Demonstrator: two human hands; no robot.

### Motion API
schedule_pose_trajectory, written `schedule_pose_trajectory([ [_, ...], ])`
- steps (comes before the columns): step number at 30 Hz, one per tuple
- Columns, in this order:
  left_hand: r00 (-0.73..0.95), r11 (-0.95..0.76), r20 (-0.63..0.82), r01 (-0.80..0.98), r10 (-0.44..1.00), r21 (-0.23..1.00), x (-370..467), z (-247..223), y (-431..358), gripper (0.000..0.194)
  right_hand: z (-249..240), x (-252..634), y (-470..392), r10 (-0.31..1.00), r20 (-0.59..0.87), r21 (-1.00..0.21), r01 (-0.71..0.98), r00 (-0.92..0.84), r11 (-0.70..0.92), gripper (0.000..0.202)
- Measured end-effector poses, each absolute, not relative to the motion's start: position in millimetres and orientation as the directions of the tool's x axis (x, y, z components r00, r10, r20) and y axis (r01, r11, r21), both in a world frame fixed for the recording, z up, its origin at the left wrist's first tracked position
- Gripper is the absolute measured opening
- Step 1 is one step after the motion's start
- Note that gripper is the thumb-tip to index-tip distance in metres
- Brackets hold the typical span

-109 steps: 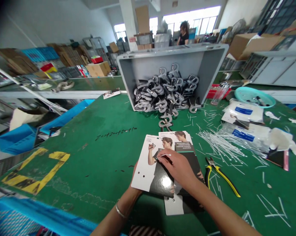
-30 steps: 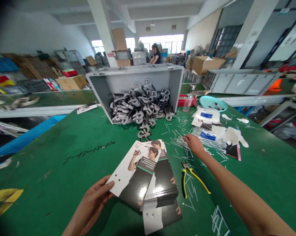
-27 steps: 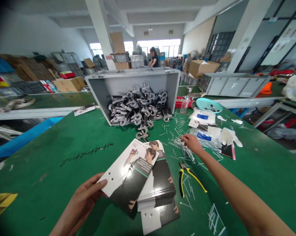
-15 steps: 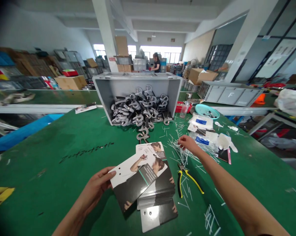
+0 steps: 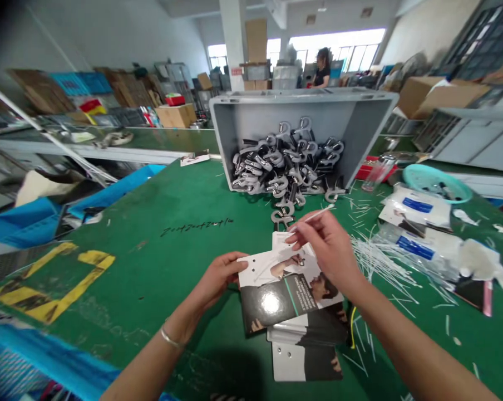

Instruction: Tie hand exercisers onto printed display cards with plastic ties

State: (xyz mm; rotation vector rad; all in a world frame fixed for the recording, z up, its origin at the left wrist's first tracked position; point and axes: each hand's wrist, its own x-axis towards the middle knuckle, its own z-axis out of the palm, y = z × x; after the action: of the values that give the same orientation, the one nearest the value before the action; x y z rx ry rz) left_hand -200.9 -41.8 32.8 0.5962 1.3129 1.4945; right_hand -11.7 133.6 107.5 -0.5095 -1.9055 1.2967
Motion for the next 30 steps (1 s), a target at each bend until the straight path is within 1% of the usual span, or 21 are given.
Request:
schedule_pose_trajectory([
  [2, -0.355, 0.111, -0.250, -0.369, 0.901, 0.923, -201.1, 30.5, -41.3, 0.029, 106.1, -26.3, 105.3, 0.635, 0.389, -0.873, -0.045, -0.667, 0.486, 0.014],
  [3, -0.347, 0.111, -0.251, -0.375, 0.904, 0.920, -201.5, 29.5, -42.0, 0.029, 105.1, -29.5, 97.9, 0.636, 0.421, -0.842, -0.017, -0.647, 0.539, 0.015],
  [6, -0.321, 0.109, -0.249, -0.396, 0.914, 0.912, -202.9, 27.7, -44.8, 0.030, 108.4, -25.4, 99.9, 0.685, 0.559, -0.746, 0.078, -0.467, 0.661, 0.015],
  [8, -0.317, 0.105, -0.249, -0.409, 0.915, 0.906, -203.5, 27.1, -45.0, 0.031, 116.6, -17.8, 111.3, 0.687, 0.639, -0.686, 0.148, -0.346, 0.712, 0.017],
  [10, -0.331, 0.099, -0.255, -0.422, 0.908, 0.901, -203.6, 26.6, -43.2, 0.031, 125.2, -11.6, 119.9, 0.690, 0.646, -0.690, 0.138, -0.327, 0.711, 0.016],
  [14, -0.352, 0.090, -0.254, -0.422, 0.901, 0.902, -202.7, 25.3, -37.7, 0.030, 124.3, -11.0, 114.7, 0.719, 0.558, -0.771, 0.062, -0.415, 0.634, 0.012],
  [16, -0.350, 0.089, -0.250, -0.416, 0.903, 0.905, -202.5, 25.1, -36.5, 0.031, 115.6, -15.9, 106.9, 0.700, 0.530, -0.775, 0.062, -0.479, 0.629, 0.015],
  [18, -0.345, 0.089, -0.249, -0.419, 0.905, 0.904, -202.8, 25.2, -36.9, 0.031, 107.6, -22.1, 101.2, 0.680, 0.470, -0.811, 0.029, -0.562, 0.585, 0.016],
  [20, -0.340, 0.088, -0.249, -0.426, 0.907, 0.901, -203.2, 25.1, -38.3, 0.031, 104.1, -27.5, 98.8, 0.674, 0.426, -0.850, -0.011, -0.603, 0.527, 0.014],
  [22, -0.327, 0.092, -0.251, -0.432, 0.911, 0.897, -203.5, 24.6, -39.3, 0.032, 104.3, -31.1, 99.0, 0.667, 0.412, -0.859, -0.021, -0.620, 0.511, 0.013],
  [25, -0.334, 0.091, -0.249, -0.425, 0.909, 0.901, -203.4, 23.5, -38.8, 0.032, 103.9, -34.0, 100.3, 0.611, 0.408, -0.818, 0.026, -0.679, 0.575, 0.013],
  [28, -0.351, 0.084, -0.248, -0.421, 0.903, 0.903, -203.2, 23.8, -36.8, 0.032, 96.0, -36.2, 100.2, 0.501, 0.410, -0.714, 0.073, -0.763, 0.696, 0.015],
  [30, -0.350, 0.085, -0.248, -0.421, 0.903, 0.903, -203.2, 25.1, -35.9, 0.032, 87.9, -37.7, 99.5, 0.469, 0.403, -0.665, 0.100, -0.786, 0.740, 0.016],
])
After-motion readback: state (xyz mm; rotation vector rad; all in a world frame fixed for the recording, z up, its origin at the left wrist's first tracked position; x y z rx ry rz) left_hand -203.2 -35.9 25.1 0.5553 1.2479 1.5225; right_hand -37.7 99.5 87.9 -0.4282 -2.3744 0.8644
